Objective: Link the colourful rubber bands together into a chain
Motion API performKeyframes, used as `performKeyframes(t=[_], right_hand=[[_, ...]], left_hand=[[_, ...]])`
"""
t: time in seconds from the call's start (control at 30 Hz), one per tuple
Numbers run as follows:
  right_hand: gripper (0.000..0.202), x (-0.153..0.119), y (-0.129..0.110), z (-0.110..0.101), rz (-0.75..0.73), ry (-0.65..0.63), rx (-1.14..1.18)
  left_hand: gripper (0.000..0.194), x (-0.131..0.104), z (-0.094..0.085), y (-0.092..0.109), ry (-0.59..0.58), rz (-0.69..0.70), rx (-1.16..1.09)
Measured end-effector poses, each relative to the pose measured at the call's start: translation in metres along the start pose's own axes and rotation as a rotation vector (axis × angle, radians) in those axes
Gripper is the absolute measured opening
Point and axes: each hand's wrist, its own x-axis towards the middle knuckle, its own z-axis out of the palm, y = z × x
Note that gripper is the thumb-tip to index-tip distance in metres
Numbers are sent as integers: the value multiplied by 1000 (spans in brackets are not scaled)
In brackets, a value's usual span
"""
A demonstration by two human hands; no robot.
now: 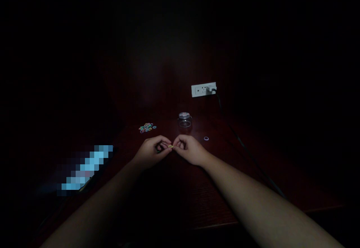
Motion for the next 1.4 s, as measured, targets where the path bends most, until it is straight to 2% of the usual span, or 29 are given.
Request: performKeyframes(t=[0.27, 1.4], right_hand=[[9, 0, 2, 0, -8, -12, 36], [8, -1, 0, -2, -28, -2, -14]], left_hand=[[13, 1, -2, -3, -44, -15, 13], [17, 0, -2, -1, -21, -48, -5]])
